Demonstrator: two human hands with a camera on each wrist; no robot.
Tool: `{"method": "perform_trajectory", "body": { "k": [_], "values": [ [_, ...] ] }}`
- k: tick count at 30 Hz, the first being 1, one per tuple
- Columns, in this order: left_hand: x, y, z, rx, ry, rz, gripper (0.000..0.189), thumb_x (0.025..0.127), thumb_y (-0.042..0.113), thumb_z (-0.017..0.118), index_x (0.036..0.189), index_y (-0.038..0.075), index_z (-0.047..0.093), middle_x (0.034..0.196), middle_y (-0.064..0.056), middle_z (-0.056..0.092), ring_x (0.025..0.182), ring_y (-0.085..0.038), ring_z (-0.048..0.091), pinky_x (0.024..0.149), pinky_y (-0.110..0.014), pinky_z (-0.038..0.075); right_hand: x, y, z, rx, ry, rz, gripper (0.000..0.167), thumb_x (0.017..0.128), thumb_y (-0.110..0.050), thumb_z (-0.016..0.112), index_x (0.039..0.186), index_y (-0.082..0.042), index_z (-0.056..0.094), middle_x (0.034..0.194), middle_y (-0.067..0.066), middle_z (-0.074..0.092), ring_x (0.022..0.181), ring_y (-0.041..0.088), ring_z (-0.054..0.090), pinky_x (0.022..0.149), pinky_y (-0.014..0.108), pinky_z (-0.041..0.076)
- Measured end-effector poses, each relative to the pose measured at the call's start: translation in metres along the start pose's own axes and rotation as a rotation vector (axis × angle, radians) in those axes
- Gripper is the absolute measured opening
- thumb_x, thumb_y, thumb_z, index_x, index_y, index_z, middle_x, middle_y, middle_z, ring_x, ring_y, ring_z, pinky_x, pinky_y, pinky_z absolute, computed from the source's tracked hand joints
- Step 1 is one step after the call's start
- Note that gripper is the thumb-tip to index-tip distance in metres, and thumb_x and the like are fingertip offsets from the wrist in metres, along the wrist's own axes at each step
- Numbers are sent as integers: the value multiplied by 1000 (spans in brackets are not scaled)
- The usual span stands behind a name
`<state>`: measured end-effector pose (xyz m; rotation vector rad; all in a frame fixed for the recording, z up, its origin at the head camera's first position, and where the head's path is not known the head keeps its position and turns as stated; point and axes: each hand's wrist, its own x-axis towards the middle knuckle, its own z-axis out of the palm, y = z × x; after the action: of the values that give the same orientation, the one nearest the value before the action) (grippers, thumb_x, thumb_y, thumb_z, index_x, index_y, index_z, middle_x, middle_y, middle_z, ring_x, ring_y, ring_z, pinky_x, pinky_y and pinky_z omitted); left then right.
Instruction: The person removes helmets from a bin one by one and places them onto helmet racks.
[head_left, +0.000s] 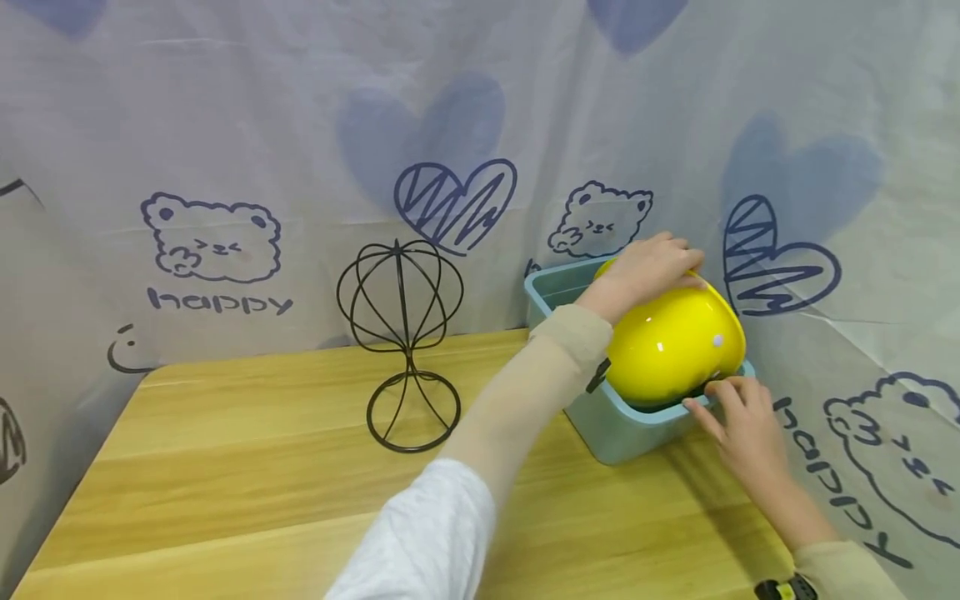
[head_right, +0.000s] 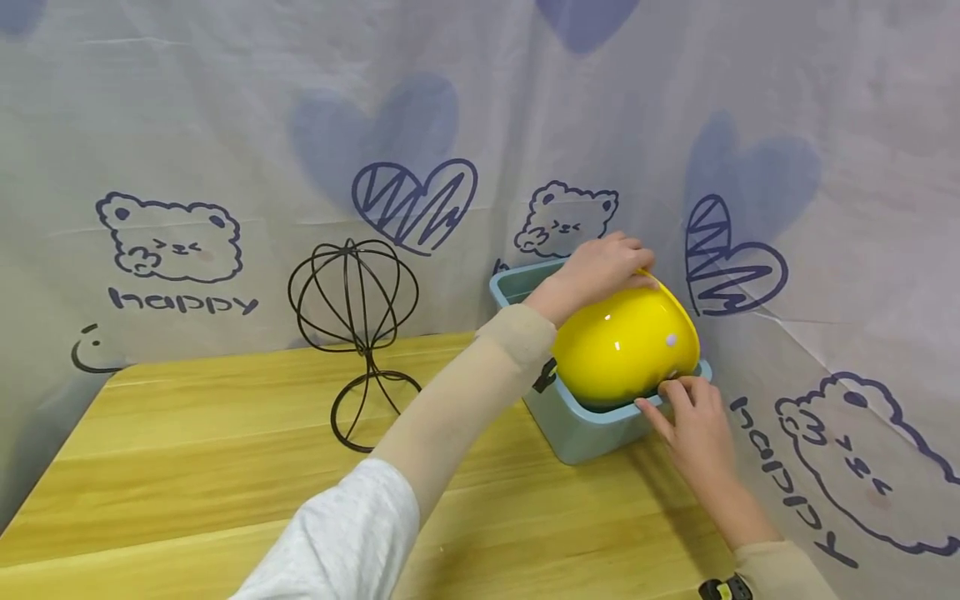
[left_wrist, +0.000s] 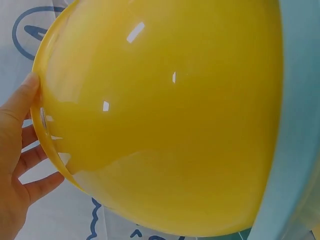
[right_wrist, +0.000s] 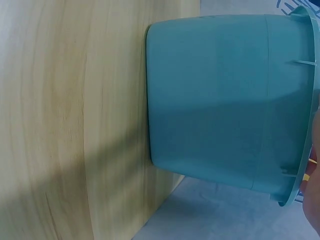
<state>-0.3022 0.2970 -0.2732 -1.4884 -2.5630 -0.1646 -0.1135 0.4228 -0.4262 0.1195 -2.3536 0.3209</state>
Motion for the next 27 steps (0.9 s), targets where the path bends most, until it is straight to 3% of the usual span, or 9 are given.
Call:
{"method": "perform_trajectory", "body": {
  "k": [7,10,15,21,27],
  "values": [
    [3,-2,-1,1,4,-56,34,98,54,42,118,33,59,120,13,60,114,-8,50,93,-24,46,-1,2,2,-28,-26,-27,46,92,-45,61,97,1,58,97,19,50,88,37,47,69,46,40],
    [3,-4,-3,2,16,-76,34,98,55,41,119,33,58,120,13,60,114,-9,50,94,-27,46,-2,3,3,-36,-42,-60,62,91,-61,50,97,1,58,99,21,51,88,39,47,70,48,41],
    [3,-8,-10,8,45,-139,33,98,55,40,116,34,57,115,14,59,111,-8,50,94,-28,44,0,6,3,-55,-42,-140,88,80,-82,36,96,2,57,98,22,52,84,39,48,72,50,43],
    [2,-10,-22,11,93,-127,33,98,56,39,115,34,58,114,14,60,110,-8,50,93,-27,43,4,6,1,-83,-30,-158,91,78,-85,36,95,2,56,97,19,53,84,37,48,71,48,44],
    [-3,-14,-34,15,130,-159,35,98,58,38,116,36,57,117,16,60,114,-7,50,101,-31,40,6,4,0,-83,-50,-147,91,78,-85,34,95,2,57,99,20,54,86,38,49,71,50,46]
  ]
}}
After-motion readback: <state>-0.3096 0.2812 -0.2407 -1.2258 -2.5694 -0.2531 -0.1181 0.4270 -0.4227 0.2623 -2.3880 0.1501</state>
